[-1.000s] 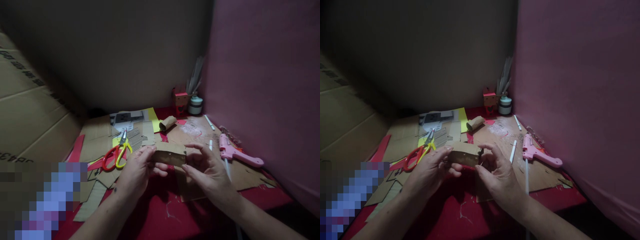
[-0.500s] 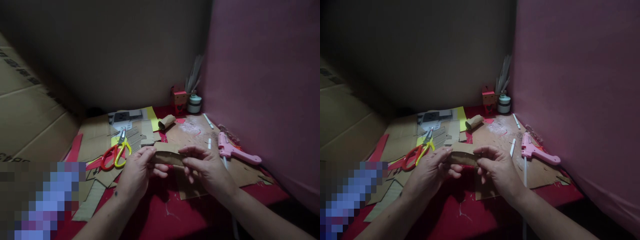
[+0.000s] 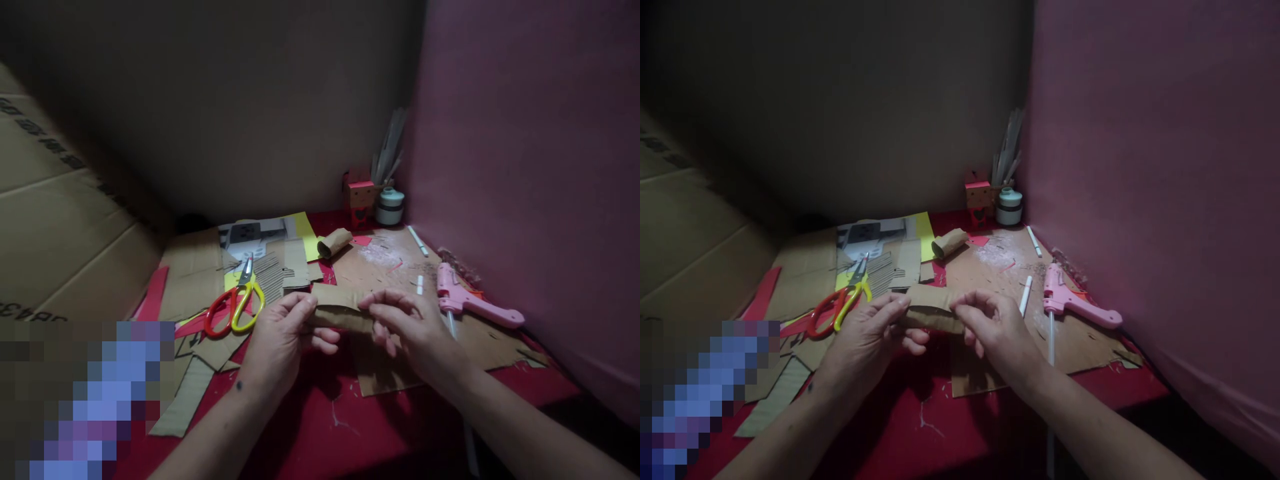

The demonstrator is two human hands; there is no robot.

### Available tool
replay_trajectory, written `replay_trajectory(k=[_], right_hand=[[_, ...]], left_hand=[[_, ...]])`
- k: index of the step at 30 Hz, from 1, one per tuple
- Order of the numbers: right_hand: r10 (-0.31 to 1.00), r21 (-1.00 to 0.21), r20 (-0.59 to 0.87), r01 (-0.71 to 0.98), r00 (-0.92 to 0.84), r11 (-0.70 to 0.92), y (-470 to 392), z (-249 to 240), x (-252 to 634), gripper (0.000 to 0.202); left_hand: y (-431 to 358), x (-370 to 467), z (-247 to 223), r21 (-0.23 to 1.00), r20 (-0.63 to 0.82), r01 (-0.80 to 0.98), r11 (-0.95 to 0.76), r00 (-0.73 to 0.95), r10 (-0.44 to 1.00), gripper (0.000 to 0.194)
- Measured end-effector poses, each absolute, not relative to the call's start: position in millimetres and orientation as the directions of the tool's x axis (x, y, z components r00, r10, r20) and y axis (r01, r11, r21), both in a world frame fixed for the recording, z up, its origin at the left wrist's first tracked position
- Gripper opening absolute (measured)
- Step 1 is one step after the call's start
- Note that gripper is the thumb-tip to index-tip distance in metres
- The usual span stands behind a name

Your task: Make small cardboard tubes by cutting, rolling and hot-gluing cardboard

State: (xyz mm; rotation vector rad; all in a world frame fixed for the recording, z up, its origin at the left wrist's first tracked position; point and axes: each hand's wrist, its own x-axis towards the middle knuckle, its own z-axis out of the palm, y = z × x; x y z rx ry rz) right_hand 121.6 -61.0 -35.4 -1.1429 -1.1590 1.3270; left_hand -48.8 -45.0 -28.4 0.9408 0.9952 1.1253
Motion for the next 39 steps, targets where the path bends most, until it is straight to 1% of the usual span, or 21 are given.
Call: replay_trajectory(k=[3, 6, 10, 13, 15, 17, 22, 27, 29, 31, 35, 37, 39], right_hand=[[0.999, -0.999, -0.006, -0.034, 0.034, -0.005, -57, -36, 118, 0.03], [0.996, -0.998, 0.007, -0.058, 0.087, 0.012, -52, -43, 115, 0.034], [0.997, -0.99, -0.012, -0.14, 0.076, -0.001, -48, -49, 114, 0.039], [0.997, -0.984, 0.032, -0.174, 0.073, 0.044, -47, -50, 115, 0.041], [0.994, -0.982, 0.075, -0.167, 0.083, 0.089, -46, -51, 115, 0.039], [0.989, -0.983, 0.119, -0.128, 0.091, 0.13, -46, -52, 115, 0.037], [0.97, -0.977, 0.213, 0.014, 0.12, 0.213, -48, -49, 114, 0.033], [0.955, -0.957, 0.269, 0.146, 0.123, 0.251, -53, -42, 108, 0.029], [0.95, -0.948, 0.294, 0.16, 0.107, 0.276, -55, -42, 107, 0.028], [0.951, -0.952, 0.295, 0.113, 0.094, 0.285, -57, -42, 109, 0.027], [0.967, -0.968, 0.239, -0.055, 0.09, 0.244, -62, -38, 120, 0.021], [0.974, -0.976, 0.204, -0.05, 0.096, 0.21, -62, -36, 126, 0.016], [0.985, -0.988, 0.153, -0.014, 0.083, 0.154, -59, -35, 128, 0.017]], left_hand=[[-48, -45, -29, 0.961, -0.11, -0.237, 0.14, 0.135, 0.985, 0.018], [-53, -40, -29, 0.973, -0.085, -0.203, 0.107, 0.113, 0.99, 0.019], [-56, -34, -29, 0.974, -0.094, -0.199, 0.111, 0.091, 0.991, 0.018], [-57, -33, -30, 0.971, -0.098, -0.211, 0.113, 0.083, 0.992, 0.02], [-57, -33, -30, 0.968, -0.088, -0.226, 0.106, 0.089, 0.992, 0.021], [-57, -33, -30, 0.961, -0.095, -0.25, 0.114, 0.089, 0.991, 0.021], [-54, -29, -29, 0.922, -0.17, -0.334, 0.196, 0.107, 0.98, 0.019], [-47, -26, -38, 0.916, -0.211, -0.318, 0.245, 0.14, 0.967, 0.019], [-45, -26, -40, 0.914, -0.226, -0.31, 0.26, 0.141, 0.964, 0.016], [-44, -28, -38, 0.917, -0.214, -0.315, 0.245, 0.129, 0.968, 0.013], [-45, -32, -32, 0.942, -0.144, -0.298, 0.157, 0.065, 0.987, 0.011], [-45, -33, -32, 0.949, -0.132, -0.28, 0.143, 0.057, 0.99, 0.014], [-45, -33, -33, 0.953, -0.119, -0.273, 0.132, 0.067, 0.991, 0.016]])
